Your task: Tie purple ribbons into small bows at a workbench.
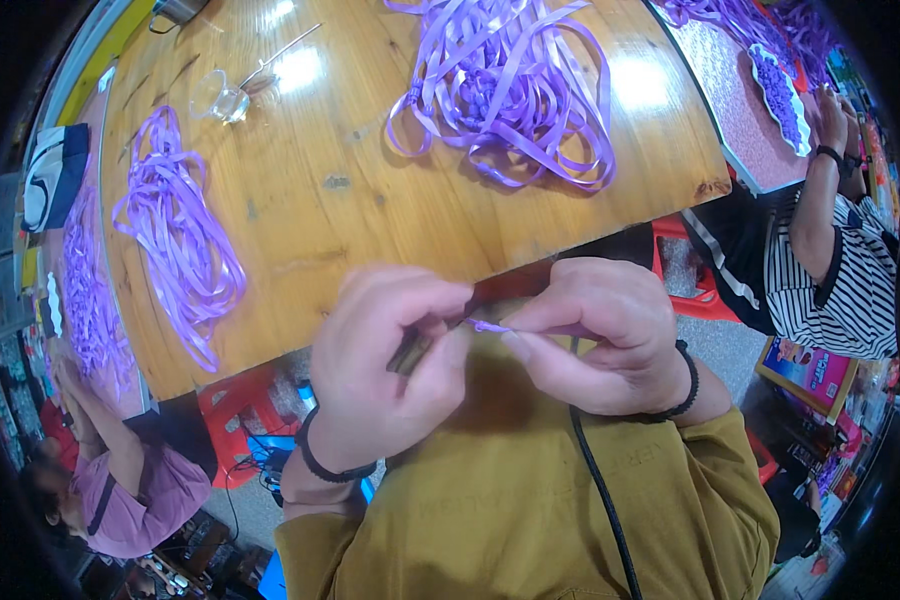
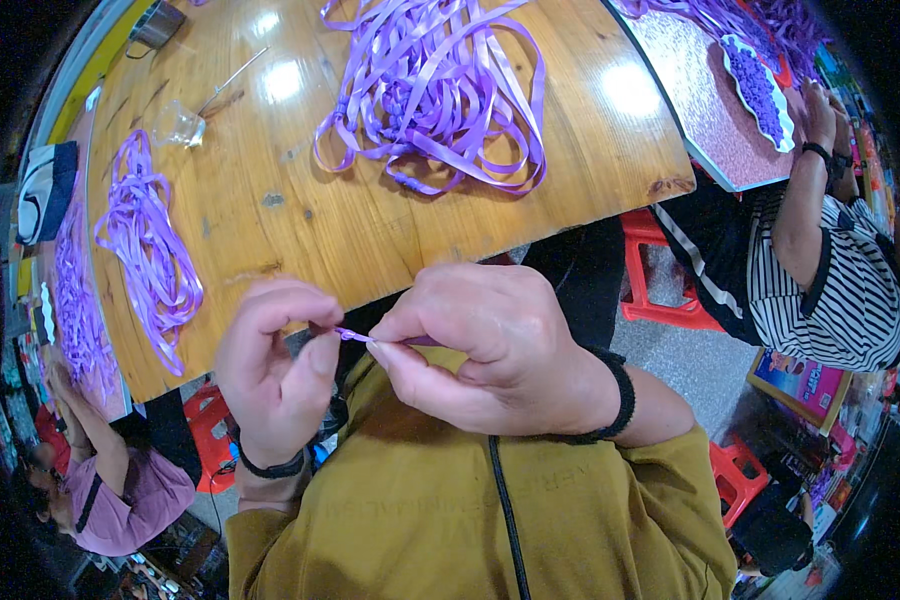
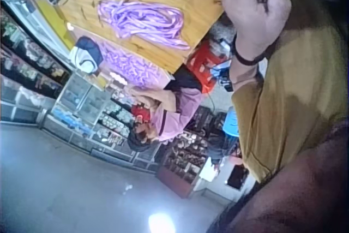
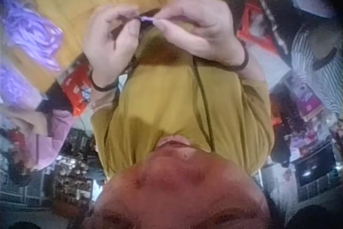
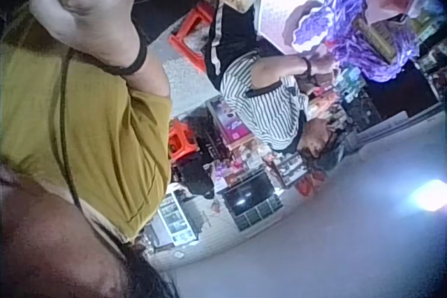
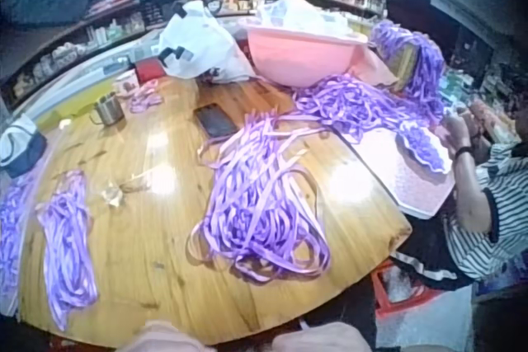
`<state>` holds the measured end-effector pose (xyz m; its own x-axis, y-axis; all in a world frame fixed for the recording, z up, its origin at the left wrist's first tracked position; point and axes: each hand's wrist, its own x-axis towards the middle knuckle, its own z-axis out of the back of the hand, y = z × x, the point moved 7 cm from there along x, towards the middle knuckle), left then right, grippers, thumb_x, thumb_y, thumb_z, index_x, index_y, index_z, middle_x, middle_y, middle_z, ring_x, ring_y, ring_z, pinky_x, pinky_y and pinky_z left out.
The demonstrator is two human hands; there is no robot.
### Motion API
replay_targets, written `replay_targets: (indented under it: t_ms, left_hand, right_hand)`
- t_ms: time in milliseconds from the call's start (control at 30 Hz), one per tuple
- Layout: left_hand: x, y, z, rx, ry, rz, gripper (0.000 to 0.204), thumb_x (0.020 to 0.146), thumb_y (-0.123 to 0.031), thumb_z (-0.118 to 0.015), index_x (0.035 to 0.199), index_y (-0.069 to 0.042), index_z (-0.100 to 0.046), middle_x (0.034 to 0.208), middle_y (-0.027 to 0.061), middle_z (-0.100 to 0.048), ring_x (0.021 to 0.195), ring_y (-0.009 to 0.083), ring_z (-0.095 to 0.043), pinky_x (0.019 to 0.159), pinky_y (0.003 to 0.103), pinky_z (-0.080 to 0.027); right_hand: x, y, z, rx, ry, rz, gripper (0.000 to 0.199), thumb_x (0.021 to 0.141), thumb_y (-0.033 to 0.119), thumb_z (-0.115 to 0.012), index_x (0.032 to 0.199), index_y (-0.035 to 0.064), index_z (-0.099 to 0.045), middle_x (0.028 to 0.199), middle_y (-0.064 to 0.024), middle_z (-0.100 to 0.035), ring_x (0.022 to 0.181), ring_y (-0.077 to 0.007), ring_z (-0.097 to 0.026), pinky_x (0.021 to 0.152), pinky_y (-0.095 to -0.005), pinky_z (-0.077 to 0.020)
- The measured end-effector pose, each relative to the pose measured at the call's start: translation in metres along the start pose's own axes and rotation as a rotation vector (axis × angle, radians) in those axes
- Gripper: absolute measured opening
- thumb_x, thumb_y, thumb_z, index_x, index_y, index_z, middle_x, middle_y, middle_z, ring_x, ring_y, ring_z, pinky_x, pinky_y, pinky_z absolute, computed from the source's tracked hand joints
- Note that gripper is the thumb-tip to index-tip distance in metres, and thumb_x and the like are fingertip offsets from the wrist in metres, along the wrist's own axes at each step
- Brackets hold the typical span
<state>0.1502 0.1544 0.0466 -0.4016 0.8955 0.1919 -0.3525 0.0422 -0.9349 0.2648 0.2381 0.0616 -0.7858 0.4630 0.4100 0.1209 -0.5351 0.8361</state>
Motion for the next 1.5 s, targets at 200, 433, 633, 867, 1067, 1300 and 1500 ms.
replay_targets:
  t_ms: [200,433,633,867,1067,1300,1500]
  left_hand:
    - [0.007,-0.027,-0.014,0.423,0.134,-0.453,0.028,0.055,-0.007,-0.057,0.083,-0.006,-0.059,0.072,0.0038,-0.054,0.064,0.0198,-0.051,0.075,0.037,-0.037]
    - [-0.002,-0.024,-0.009,0.519,0.134,-0.377,0.012,0.054,-0.006,-0.05,0.066,-0.005,-0.052,0.063,0.0064,-0.048,0.059,0.0226,-0.047,0.074,0.039,-0.037]
    - [-0.015,0.01,0.087,0.192,-0.411,-0.036,0.016,0.075,-0.014,-0.043,0.073,0.001,-0.05,0.072,0.0082,-0.049,0.072,0.0148,-0.047,0.069,0.031,-0.038]
    - [-0.03,0.05,0.168,0.192,-0.709,0.218,0.015,0.081,-0.01,-0.044,0.083,0.001,-0.054,0.073,0.0046,-0.051,0.068,0.0101,-0.048,0.061,0.02,-0.035]
    - [0.009,0.018,0.107,1.045,-0.488,-0.059,0.02,0.08,-0.009,-0.049,0.097,0.0,-0.056,0.089,0.0103,-0.055,0.088,0.0223,-0.052,0.08,0.031,-0.039]
    - [0.011,-0.04,-0.009,0.444,0.142,-0.314,0.035,0.063,-0.008,-0.063,0.097,-0.004,-0.056,0.094,0.0086,-0.058,0.086,0.0262,-0.055,0.085,0.043,-0.034]
    - [0.025,-0.041,-0.041,0.335,0.267,-0.249,0.033,0.064,-0.012,-0.069,0.092,-0.002,-0.056,0.082,0.0083,-0.056,0.08,0.0224,-0.054,0.083,0.038,-0.036]
  right_hand:
    - [0.001,-0.002,-0.003,0.0,0.019,0.023,0.011,0.063,-0.001,-0.065,0.071,0.0046,-0.06,0.055,-0.0045,-0.049,0.044,-0.0178,-0.048,0.039,-0.0284,-0.0323]
    - [-0.002,-0.005,-0.007,0.024,0.203,-0.034,0.008,0.067,0.006,-0.065,0.072,0.0058,-0.06,0.055,-0.0042,-0.049,0.046,-0.0204,-0.049,0.04,-0.0299,-0.0332]
    - [-0.018,-0.039,0.033,0.229,0.182,-0.558,0.017,0.076,0.006,-0.06,0.091,-0.0023,-0.059,0.082,-0.006,-0.06,0.072,-0.0113,-0.056,0.063,-0.0224,-0.0418]
    - [-0.037,-0.047,0.075,0.458,-0.108,-0.642,0.024,0.08,0.017,-0.058,0.091,-0.0035,-0.056,0.079,-0.0051,-0.057,0.064,-0.0068,-0.05,0.057,-0.017,-0.0378]
    - [-0.039,-0.041,0.067,0.592,-0.168,-0.626,0.031,0.084,0.024,-0.052,0.101,-0.0007,-0.045,0.066,-0.0055,-0.053,0.051,-0.0063,-0.046,0.044,-0.0166,-0.0294]
    - [-0.025,-0.027,0.022,0.795,0.041,-0.626,0.03,0.087,0.027,-0.048,0.102,0.0018,-0.04,0.077,-0.0048,-0.051,0.06,-0.0066,-0.046,0.049,-0.0174,-0.0304]
    - [-0.019,-0.02,0.01,0.783,0.066,-0.504,0.033,0.089,0.031,-0.046,0.104,0.003,-0.037,0.087,-0.0037,-0.049,0.067,-0.0048,-0.04,0.059,-0.0183,-0.0327]
